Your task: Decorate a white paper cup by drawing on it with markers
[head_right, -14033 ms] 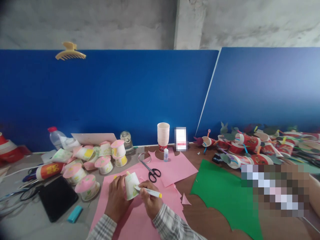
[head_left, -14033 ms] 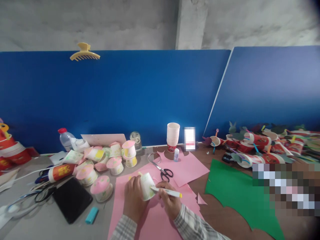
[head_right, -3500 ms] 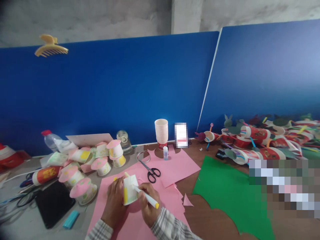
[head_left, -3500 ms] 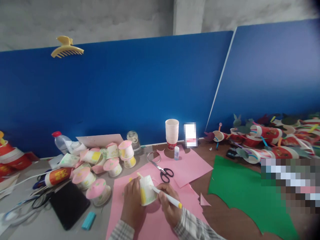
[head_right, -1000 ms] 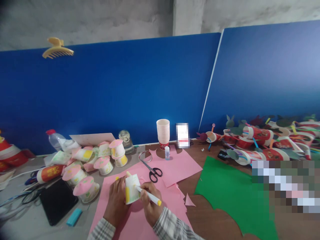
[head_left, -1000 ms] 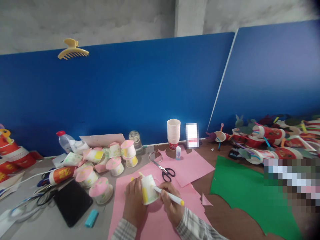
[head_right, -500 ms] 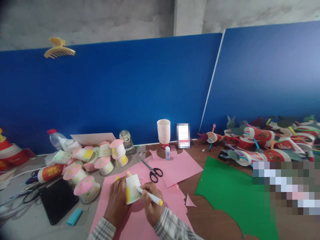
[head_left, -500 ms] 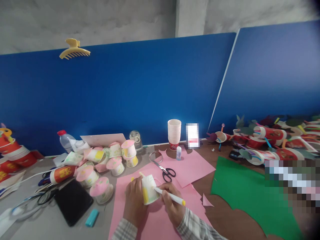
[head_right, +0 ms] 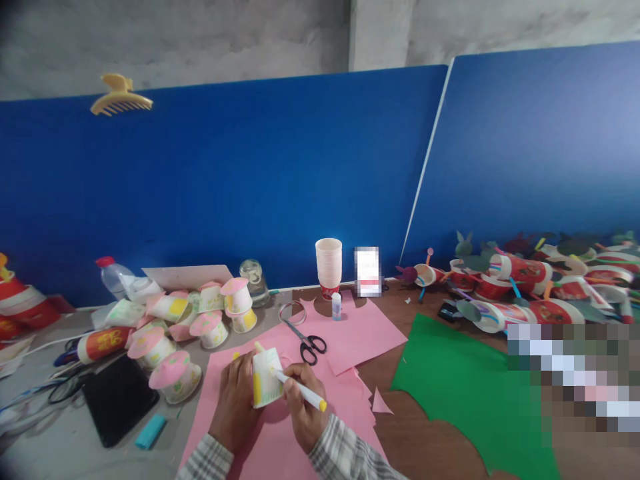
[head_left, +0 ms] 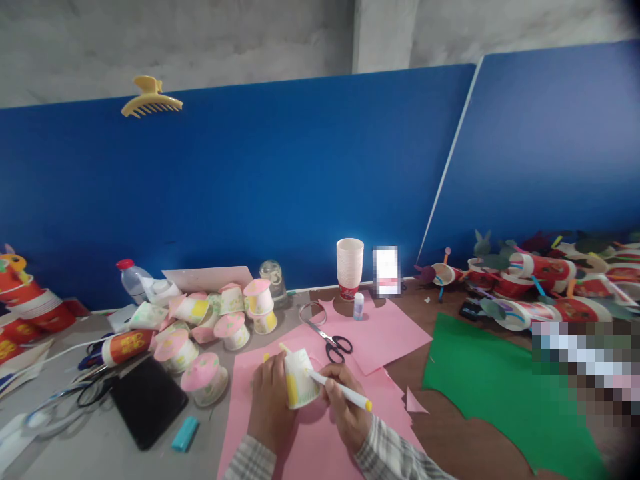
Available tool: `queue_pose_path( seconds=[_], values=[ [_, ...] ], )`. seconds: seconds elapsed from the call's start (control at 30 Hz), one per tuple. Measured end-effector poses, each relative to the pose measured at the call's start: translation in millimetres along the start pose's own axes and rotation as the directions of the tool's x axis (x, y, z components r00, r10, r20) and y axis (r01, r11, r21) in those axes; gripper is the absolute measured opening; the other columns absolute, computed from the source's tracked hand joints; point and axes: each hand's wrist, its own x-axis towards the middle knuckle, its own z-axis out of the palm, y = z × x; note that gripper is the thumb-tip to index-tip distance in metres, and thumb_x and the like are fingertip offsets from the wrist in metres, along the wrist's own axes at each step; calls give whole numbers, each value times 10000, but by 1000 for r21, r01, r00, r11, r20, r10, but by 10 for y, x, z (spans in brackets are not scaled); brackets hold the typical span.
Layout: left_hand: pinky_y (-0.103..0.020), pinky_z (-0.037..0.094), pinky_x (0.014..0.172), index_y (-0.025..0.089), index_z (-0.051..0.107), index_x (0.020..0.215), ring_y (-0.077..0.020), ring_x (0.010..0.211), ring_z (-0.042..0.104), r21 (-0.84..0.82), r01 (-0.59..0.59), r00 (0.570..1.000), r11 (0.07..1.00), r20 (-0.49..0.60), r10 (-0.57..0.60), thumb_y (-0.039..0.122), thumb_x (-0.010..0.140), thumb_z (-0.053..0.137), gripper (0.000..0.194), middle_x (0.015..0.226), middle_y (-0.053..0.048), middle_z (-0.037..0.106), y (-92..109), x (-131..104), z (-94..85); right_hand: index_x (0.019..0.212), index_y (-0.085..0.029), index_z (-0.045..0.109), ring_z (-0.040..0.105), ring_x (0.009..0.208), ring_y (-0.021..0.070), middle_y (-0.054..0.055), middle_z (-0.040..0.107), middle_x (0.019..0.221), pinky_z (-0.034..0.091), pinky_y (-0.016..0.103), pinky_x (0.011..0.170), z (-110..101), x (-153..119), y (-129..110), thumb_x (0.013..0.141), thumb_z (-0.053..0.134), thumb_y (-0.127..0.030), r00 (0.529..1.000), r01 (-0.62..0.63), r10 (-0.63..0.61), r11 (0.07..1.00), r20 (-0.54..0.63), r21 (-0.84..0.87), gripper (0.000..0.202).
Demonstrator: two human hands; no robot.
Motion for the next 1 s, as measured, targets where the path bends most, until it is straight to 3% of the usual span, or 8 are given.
queue_pose_path(
  seconds=[0.3,1.0],
  values=[
    [-434,417,805,178,294,1165,-259,953,473,25,-44,999,999,-22,45,280,563,515,649,1018,-50,505,-5,-3,12,738,-194,612,385,282,88,-55,522,447,322,159,274,4,-20,75,760,500,-298,1000,1,0,999,31,-32,155],
    [-441,416,817,160,293,1169,-265,967,458,16,-7,1000,1000,26,6,306,581,521,648,1029,-64,492,-23,-28,29,748,-190,619,399,267,91,-54,534,453,329,170,277,14,-24,3,749,500,-243,996,62,-55,994,72,-90,131]
  ],
)
